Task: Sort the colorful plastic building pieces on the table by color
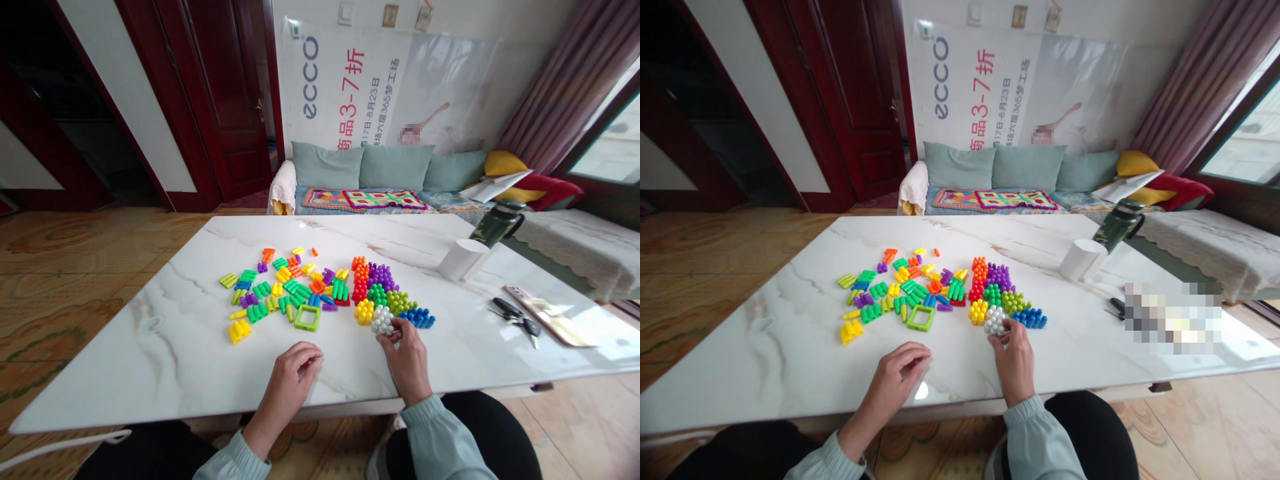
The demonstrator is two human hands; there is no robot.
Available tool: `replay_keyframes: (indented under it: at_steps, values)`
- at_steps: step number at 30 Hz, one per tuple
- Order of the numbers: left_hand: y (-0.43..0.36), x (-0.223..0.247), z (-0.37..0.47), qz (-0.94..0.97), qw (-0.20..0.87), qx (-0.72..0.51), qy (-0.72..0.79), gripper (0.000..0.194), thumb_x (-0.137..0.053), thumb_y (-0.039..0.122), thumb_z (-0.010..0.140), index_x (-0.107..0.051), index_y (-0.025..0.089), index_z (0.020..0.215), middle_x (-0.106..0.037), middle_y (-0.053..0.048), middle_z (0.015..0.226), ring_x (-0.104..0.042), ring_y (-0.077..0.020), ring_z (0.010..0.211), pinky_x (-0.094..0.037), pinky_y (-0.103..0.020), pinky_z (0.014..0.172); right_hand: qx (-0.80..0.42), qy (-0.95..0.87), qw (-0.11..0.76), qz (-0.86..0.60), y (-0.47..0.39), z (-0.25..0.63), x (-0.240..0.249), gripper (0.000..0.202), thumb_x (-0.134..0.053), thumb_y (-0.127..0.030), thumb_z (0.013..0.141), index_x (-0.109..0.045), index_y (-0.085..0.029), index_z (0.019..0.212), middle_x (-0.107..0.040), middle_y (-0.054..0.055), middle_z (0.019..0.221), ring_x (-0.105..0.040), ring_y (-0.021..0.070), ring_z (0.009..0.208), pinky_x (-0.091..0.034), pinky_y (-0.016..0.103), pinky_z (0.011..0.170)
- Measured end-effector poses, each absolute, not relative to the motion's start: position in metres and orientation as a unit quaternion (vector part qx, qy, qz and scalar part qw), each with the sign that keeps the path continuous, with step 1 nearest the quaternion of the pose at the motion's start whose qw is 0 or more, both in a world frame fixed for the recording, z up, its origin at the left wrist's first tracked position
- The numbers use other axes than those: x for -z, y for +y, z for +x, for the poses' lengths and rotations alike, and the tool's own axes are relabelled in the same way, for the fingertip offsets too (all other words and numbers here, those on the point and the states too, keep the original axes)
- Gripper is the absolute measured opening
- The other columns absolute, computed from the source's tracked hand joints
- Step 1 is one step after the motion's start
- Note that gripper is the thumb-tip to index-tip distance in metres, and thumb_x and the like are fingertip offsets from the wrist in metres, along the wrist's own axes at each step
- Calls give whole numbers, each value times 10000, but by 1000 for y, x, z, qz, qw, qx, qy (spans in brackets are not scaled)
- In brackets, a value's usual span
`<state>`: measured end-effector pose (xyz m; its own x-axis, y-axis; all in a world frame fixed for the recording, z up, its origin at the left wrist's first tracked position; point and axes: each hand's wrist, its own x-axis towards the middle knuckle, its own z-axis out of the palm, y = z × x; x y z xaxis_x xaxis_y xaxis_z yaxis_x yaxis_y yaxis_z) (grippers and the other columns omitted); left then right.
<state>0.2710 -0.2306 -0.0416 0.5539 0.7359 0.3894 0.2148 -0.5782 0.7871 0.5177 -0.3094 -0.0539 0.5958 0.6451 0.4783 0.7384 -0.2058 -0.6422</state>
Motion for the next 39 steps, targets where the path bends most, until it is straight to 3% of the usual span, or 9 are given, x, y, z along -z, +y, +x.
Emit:
replay_keyframes:
  at_steps: [8, 13, 21, 27, 30, 34, 39]
  values:
    - [-231, 42, 272, 808, 349, -377, 287, 169, -549, 128, 859, -707, 170, 900, -701, -80, 908, -670, -170, 805, -565, -252, 702, 83, -456, 446, -765, -309, 518, 53, 270, -555, -422, 852, -533, -197, 1001, -593, 36, 820, -587, 191, 671, -500, 351, 658]
    - [-232, 39, 273, 798, 364, -379, 295, 168, -560, 100, 844, -707, 170, 884, -699, -71, 900, -663, -168, 814, -552, -265, 741, 119, -458, 487, -734, -316, 494, 40, 252, -578, -378, 872, -529, -206, 1050, -575, 51, 928, -547, 155, 654, -495, 339, 681]
    - [-236, 29, 273, 792, 377, -377, 298, 184, -550, 98, 852, -711, 181, 888, -694, -77, 856, -653, -186, 811, -532, -294, 758, 6, -580, 487, -653, -278, 437, 22, 107, -548, -263, 889, -578, -211, 977, -563, 48, 950, -558, 141, 677, -507, 311, 656]
    - [-233, 35, 272, 787, 385, -378, 298, 178, -564, 89, 837, -715, 180, 866, -701, -69, 863, -659, -176, 799, -530, -269, 736, 93, -514, 520, -676, -303, 467, 30, 76, -558, -269, 908, -596, -204, 899, -596, 50, 914, -538, 151, 682, -462, 288, 585]
    - [-231, 40, 273, 791, 379, -378, 296, 176, -554, 100, 847, -710, 177, 875, -702, -70, 882, -659, -175, 809, -530, -271, 747, 107, -518, 490, -693, -318, 481, 33, 114, -538, -272, 924, -624, -203, 950, -639, 75, 998, -596, 187, 796, -488, 300, 620]
    - [-230, 42, 273, 797, 369, -377, 295, 171, -549, 110, 859, -704, 176, 889, -700, -68, 895, -661, -178, 836, -529, -278, 776, 86, -580, 414, -697, -319, 483, 36, 162, -559, -274, 912, -650, -205, 1026, -675, 83, 1037, -621, 238, 953, -519, 379, 820]
    - [-231, 41, 273, 803, 358, -374, 294, 163, -547, 118, 867, -700, 171, 885, -700, -70, 899, -663, -177, 840, -530, -277, 780, 61, -616, 307, -723, -307, 470, 30, 137, -599, -200, 845, -674, -206, 959, -700, 73, 947, -662, 247, 882, -542, 343, 728]
